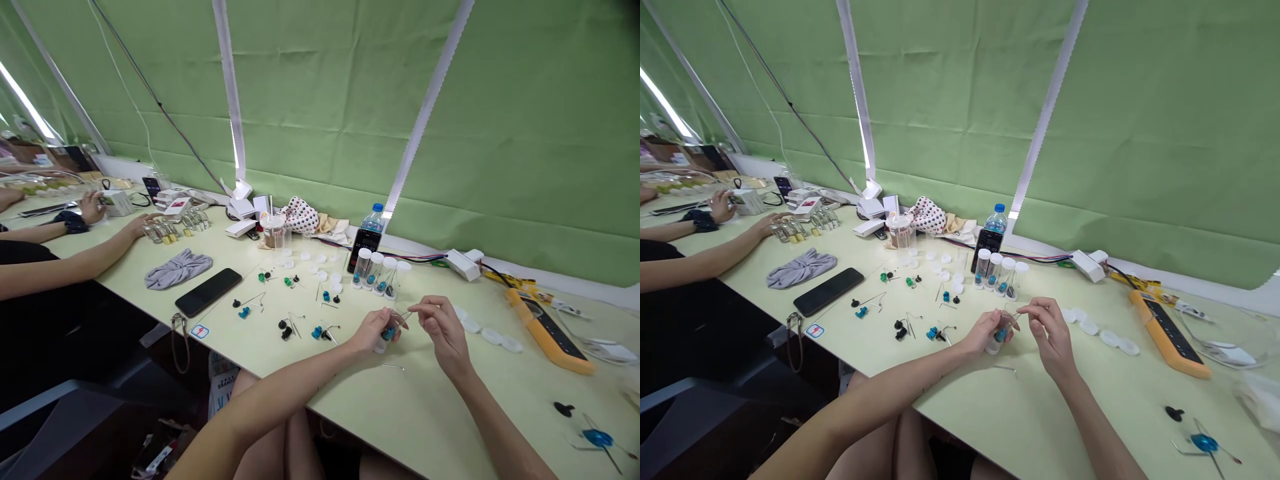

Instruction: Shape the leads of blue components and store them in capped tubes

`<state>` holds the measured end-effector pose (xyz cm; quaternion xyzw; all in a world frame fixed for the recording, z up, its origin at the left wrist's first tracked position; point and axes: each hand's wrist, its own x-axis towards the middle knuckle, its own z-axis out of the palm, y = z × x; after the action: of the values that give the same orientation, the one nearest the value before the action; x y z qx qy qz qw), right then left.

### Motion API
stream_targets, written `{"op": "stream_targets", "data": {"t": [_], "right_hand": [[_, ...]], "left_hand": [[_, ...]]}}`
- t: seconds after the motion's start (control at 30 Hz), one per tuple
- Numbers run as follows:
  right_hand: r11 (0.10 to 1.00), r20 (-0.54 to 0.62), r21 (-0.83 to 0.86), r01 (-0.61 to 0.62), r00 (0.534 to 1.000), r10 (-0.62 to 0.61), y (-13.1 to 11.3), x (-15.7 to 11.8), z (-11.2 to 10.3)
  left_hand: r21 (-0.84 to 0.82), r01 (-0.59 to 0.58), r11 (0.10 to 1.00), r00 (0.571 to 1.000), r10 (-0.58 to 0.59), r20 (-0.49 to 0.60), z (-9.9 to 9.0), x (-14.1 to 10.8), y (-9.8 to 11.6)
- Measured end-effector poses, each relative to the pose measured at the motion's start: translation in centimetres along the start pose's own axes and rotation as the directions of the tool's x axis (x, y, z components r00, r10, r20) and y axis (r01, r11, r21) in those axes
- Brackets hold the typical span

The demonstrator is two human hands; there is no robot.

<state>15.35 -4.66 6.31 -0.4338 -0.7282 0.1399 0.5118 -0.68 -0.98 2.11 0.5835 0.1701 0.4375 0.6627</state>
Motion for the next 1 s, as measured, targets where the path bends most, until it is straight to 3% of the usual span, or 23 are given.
{"op": "stream_targets", "data": {"t": [0.23, 0.43, 0.9, 1.0], "right_hand": [[0.997, 0.025, 0.070, 0.041, 0.999, -0.043, -0.12, 0.03, -0.24], [0.994, 0.161, 0.046, 0.096, 0.982, -0.102, -0.42, 0.45, -0.18], [0.997, 0.332, 0.013, 0.071, 0.940, -0.071, -0.64, 0.49, -0.37], [0.997, 0.309, 0.002, 0.082, 0.948, -0.079, -0.53, 0.44, -0.43]], "left_hand": [[0.100, 0.033, 0.994, 0.998, -0.038, 0.056, 0.11, -0.30, 0.13], [0.071, 0.030, 0.997, 0.998, -0.034, 0.050, 0.20, -0.57, 0.15], [0.045, -0.014, 0.999, 0.997, 0.011, 0.073, 0.47, -0.70, 0.33], [0.075, 0.004, 0.997, 0.999, -0.008, 0.054, 0.32, -0.54, 0.37]]}}
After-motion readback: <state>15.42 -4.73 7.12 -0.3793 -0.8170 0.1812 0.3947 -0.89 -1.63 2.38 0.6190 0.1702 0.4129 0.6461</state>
